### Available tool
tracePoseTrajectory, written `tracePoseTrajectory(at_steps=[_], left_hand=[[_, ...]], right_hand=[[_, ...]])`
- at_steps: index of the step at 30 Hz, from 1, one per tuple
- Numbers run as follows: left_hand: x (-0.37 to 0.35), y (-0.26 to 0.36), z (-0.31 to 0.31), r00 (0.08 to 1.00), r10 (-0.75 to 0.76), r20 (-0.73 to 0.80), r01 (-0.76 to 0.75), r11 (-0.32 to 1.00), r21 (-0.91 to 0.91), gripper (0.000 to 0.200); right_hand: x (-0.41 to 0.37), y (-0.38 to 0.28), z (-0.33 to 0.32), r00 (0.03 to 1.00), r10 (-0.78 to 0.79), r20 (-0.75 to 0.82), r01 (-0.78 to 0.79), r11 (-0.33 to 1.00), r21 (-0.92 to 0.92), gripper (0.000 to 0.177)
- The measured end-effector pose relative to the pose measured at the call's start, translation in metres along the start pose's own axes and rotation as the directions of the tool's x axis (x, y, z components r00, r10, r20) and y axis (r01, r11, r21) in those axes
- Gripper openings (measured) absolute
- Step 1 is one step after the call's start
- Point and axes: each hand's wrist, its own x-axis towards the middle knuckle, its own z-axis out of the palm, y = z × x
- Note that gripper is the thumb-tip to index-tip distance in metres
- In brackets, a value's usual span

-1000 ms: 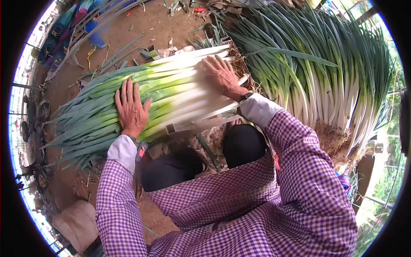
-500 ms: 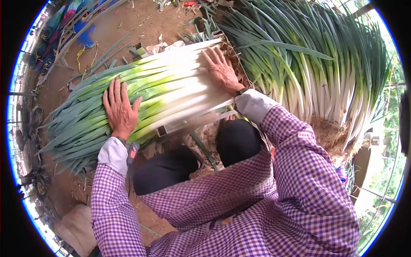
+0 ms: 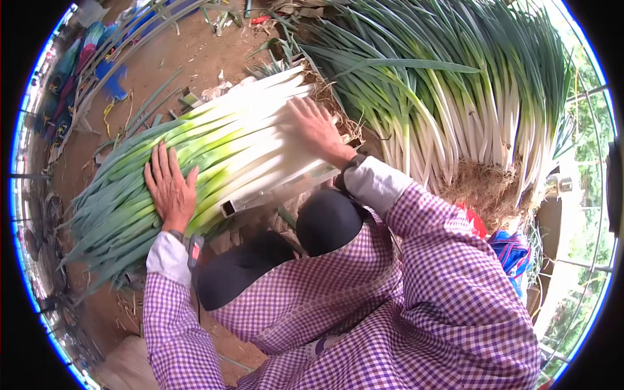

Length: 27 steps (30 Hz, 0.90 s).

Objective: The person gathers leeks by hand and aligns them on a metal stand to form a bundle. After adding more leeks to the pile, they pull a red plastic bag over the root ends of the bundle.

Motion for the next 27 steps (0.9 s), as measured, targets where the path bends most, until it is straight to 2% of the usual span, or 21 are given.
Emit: tracePoseTrajectory(at_steps=[1, 2, 4, 7, 11, 13, 14, 16, 18, 21, 23, 24, 25, 27], left_hand=[[0.001, 0.000, 0.003, 1.000, 0.002, -0.004, -0.002, 1.000, 0.009, 0.070], [0.000, -0.001, 0.006, 1.000, 0.002, -0.006, -0.002, 1.000, 0.020, 0.070], [0.003, 0.002, 0.001, 0.999, -0.001, 0.035, -0.001, 0.998, 0.057, 0.071], [0.002, 0.001, 0.000, 0.999, -0.003, 0.054, -0.001, 0.997, 0.075, 0.072], [-0.005, 0.004, 0.004, 0.999, -0.003, 0.037, 0.001, 0.998, 0.067, 0.076], [-0.011, 0.014, 0.001, 0.997, -0.034, 0.070, 0.029, 0.998, 0.063, 0.078], [-0.013, 0.017, 0.002, 0.999, -0.020, 0.027, 0.018, 0.997, 0.078, 0.079], [-0.006, 0.018, 0.006, 0.999, -0.023, 0.048, 0.017, 0.993, 0.121, 0.080], [-0.006, 0.019, 0.003, 0.997, -0.032, 0.068, 0.022, 0.990, 0.136, 0.080], [-0.011, 0.019, 0.009, 1.000, -0.009, 0.006, 0.008, 0.992, 0.128, 0.080], [-0.014, 0.022, 0.011, 1.000, -0.020, 0.011, 0.019, 0.991, 0.135, 0.080], [-0.016, 0.022, 0.009, 1.000, -0.020, 0.005, 0.020, 0.990, 0.140, 0.080], [-0.012, 0.021, 0.006, 1.000, -0.013, -0.011, 0.015, 0.989, 0.145, 0.080], [-0.013, 0.025, 0.001, 1.000, -0.016, 0.004, 0.015, 0.987, 0.162, 0.079]], right_hand=[[-0.002, 0.001, 0.005, 0.999, 0.002, -0.054, -0.002, 1.000, 0.004, 0.075], [-0.002, 0.002, 0.013, 0.995, -0.042, -0.096, 0.031, 0.994, -0.108, 0.073], [-0.008, -0.004, 0.018, 0.986, -0.003, -0.165, -0.007, 0.998, -0.062, 0.067], [-0.007, -0.001, 0.016, 0.990, -0.047, -0.135, 0.034, 0.994, -0.100, 0.065], [-0.010, 0.002, 0.020, 0.980, -0.031, -0.198, 0.027, 0.999, -0.025, 0.065], [-0.010, 0.004, 0.023, 0.982, -0.036, -0.187, 0.032, 0.999, -0.027, 0.065], [-0.009, 0.003, 0.026, 0.979, -0.036, -0.199, 0.028, 0.999, -0.046, 0.065], [-0.005, 0.002, 0.030, 0.967, -0.050, -0.250, 0.028, 0.996, -0.090, 0.064], [-0.007, 0.002, 0.029, 0.969, -0.046, -0.243, 0.035, 0.998, -0.049, 0.063], [-0.008, 0.009, 0.035, 0.949, -0.093, -0.300, 0.083, 0.995, -0.046, 0.062], [-0.012, -0.004, 0.013, 0.986, -0.020, -0.167, 0.014, 0.999, -0.033, 0.064], [-0.012, -0.001, 0.019, 0.954, -0.053, -0.295, 0.057, 0.998, 0.004, 0.060], [-0.012, 0.002, 0.024, 0.935, -0.074, -0.347, 0.076, 0.997, -0.010, 0.059], [-0.012, 0.005, 0.026, 0.930, -0.099, -0.354, 0.102, 0.995, -0.009, 0.058]])
